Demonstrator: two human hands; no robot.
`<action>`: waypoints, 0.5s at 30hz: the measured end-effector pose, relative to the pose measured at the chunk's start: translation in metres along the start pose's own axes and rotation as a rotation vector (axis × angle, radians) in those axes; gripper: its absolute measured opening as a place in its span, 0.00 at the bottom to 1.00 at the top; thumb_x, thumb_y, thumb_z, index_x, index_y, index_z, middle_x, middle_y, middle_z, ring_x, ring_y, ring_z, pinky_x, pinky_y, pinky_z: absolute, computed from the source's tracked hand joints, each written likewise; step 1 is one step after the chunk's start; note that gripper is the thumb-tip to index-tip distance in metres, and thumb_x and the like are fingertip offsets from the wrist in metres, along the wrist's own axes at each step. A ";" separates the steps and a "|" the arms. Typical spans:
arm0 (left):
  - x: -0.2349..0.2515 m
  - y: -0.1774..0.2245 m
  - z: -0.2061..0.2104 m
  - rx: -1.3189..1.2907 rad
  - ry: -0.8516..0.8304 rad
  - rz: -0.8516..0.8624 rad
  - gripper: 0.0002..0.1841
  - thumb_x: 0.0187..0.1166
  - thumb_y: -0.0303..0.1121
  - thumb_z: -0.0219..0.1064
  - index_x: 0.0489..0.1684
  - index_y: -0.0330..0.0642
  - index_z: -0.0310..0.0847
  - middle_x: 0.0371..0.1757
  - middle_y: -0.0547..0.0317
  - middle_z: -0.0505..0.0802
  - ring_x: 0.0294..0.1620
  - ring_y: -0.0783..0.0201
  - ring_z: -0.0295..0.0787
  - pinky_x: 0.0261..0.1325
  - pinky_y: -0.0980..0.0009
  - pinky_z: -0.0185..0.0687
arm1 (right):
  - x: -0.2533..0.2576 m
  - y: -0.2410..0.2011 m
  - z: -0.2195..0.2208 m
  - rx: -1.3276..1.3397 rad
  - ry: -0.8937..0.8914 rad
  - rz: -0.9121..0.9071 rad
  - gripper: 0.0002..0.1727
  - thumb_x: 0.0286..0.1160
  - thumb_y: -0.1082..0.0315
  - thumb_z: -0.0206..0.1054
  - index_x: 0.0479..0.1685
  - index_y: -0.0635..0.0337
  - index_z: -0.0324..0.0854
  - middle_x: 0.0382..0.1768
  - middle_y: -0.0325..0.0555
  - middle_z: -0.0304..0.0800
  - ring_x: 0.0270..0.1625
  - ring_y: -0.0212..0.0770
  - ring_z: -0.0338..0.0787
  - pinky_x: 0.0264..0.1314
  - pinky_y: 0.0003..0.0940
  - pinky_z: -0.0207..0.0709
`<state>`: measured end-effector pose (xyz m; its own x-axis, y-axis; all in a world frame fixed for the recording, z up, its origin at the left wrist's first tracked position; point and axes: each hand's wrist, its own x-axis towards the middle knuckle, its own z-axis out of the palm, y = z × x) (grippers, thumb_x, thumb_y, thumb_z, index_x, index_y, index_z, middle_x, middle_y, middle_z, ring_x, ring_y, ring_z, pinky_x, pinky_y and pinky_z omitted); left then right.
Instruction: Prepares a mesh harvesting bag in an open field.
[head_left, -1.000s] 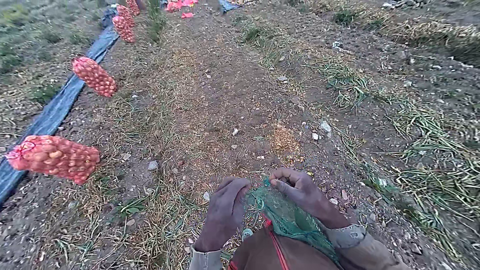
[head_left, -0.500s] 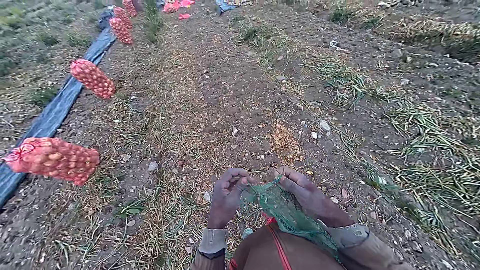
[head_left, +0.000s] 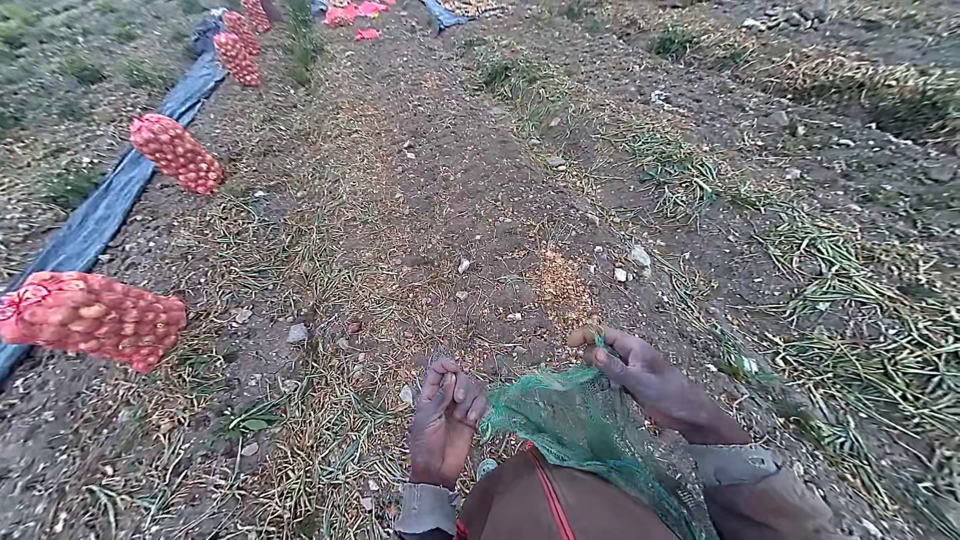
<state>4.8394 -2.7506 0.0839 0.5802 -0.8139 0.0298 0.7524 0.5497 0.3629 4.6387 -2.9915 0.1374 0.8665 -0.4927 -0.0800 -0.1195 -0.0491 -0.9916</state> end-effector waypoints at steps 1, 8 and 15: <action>0.000 0.000 0.002 -0.014 -0.001 -0.011 0.07 0.88 0.31 0.59 0.55 0.43 0.80 0.27 0.58 0.80 0.22 0.66 0.77 0.27 0.71 0.74 | -0.001 -0.005 -0.003 -0.105 -0.027 -0.011 0.28 0.68 0.37 0.75 0.62 0.43 0.87 0.39 0.40 0.90 0.35 0.36 0.86 0.36 0.33 0.82; 0.001 0.001 0.007 -0.035 -0.014 -0.029 0.07 0.88 0.33 0.60 0.55 0.44 0.80 0.26 0.58 0.80 0.19 0.68 0.75 0.21 0.74 0.71 | -0.004 -0.016 -0.021 -0.658 -0.260 0.044 0.18 0.63 0.38 0.78 0.30 0.39 0.89 0.26 0.28 0.86 0.28 0.29 0.82 0.31 0.33 0.78; 0.007 0.008 0.007 0.060 -0.011 0.024 0.07 0.86 0.32 0.63 0.54 0.44 0.83 0.29 0.55 0.85 0.25 0.63 0.82 0.33 0.67 0.81 | -0.012 -0.027 -0.029 -0.736 -0.460 0.003 0.37 0.48 0.22 0.77 0.50 0.39 0.89 0.49 0.31 0.88 0.53 0.32 0.87 0.57 0.40 0.84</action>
<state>4.8471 -2.7532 0.0933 0.5941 -0.8028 0.0494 0.7180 0.5571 0.4173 4.6176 -3.0092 0.1676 0.9567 -0.1010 -0.2729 -0.2672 -0.6765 -0.6862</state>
